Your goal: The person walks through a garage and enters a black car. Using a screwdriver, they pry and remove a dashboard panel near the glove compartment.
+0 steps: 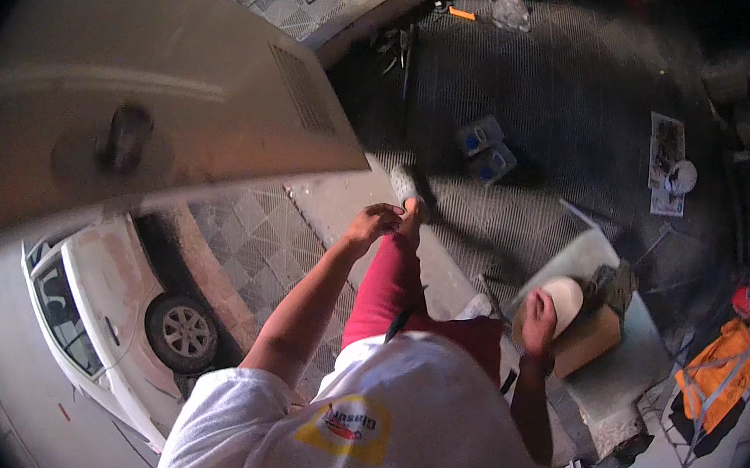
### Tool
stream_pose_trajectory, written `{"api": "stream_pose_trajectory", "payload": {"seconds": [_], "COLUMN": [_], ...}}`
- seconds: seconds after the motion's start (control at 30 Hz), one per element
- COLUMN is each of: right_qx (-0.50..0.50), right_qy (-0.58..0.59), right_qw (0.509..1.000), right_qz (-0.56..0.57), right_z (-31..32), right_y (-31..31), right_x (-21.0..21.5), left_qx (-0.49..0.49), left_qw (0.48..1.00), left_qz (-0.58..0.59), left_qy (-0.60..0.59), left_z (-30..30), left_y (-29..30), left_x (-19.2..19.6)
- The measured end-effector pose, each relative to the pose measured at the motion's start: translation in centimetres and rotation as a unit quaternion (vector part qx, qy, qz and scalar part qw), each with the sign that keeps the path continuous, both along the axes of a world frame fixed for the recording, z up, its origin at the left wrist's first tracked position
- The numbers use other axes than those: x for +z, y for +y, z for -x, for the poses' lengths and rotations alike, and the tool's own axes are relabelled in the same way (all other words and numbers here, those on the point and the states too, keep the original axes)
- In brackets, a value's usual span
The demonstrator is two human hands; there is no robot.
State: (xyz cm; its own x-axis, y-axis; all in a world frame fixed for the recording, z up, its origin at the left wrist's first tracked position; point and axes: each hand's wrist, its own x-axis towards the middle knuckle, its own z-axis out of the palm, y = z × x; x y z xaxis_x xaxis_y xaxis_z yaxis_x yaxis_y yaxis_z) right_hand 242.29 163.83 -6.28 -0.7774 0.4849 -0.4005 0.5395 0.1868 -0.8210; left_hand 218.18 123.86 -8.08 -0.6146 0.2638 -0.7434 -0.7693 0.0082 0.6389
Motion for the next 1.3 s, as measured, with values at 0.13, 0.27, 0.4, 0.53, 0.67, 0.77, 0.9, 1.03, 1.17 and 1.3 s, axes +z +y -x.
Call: {"api": "stream_pose_trajectory", "payload": {"seconds": [0.13, 0.27, 0.4, 0.53, 0.67, 0.77, 0.9, 1.03, 1.17, 1.3], "right_qx": [0.005, 0.121, 0.184, 0.250, 0.412, 0.365, 0.374, 0.362, 0.368, 0.367], "right_qy": [-0.125, -0.194, -0.215, -0.151, -0.231, -0.198, -0.114, -0.070, -0.103, -0.097], "right_qw": [0.992, 0.974, 0.959, 0.956, 0.860, 0.902, 0.912, 0.920, 0.914, 0.918], "right_qz": [-0.015, -0.006, 0.019, 0.027, -0.193, -0.117, -0.124, -0.133, -0.134, -0.118], "right_z": [2.5, 8.6, 17.0, 19.6, 24.7, 28.4, 30.4, 33.2, 39.1, 38.8], "right_y": [-2.7, -10.6, -17.7, -20.7, -21.1, -18.5, -14.0, -12.4, -12.3, -10.8], "right_x": [-1.0, -0.6, -0.8, -6.6, -9.5, -13.0, -16.1, -19.5, -20.5, -24.2], "left_qx": [-0.180, -0.338, -0.292, -0.220, -0.291, -0.308, -0.307, -0.307, -0.238, -0.233], "left_qw": [0.939, 0.813, 0.823, 0.848, 0.792, 0.774, 0.748, 0.731, 0.737, 0.676], "left_qz": [0.215, 0.393, 0.444, 0.466, 0.516, 0.539, 0.575, 0.598, 0.610, 0.678], "left_qy": [0.196, 0.266, 0.200, 0.126, 0.145, 0.123, 0.121, 0.114, 0.168, 0.170], "left_z": [9.9, 18.3, 25.5, 30.8, 36.3, 40.5, 45.1, 50.1, 52.4, 54.6], "left_y": [-2.8, -3.5, -2.8, -4.1, -5.5, -6.0, -9.2, -10.7, -12.4, -15.3], "left_x": [-11.6, -15.8, -19.2, -25.1, -32.8, -38.3, -46.9, -53.8, -61.1, -65.4]}}
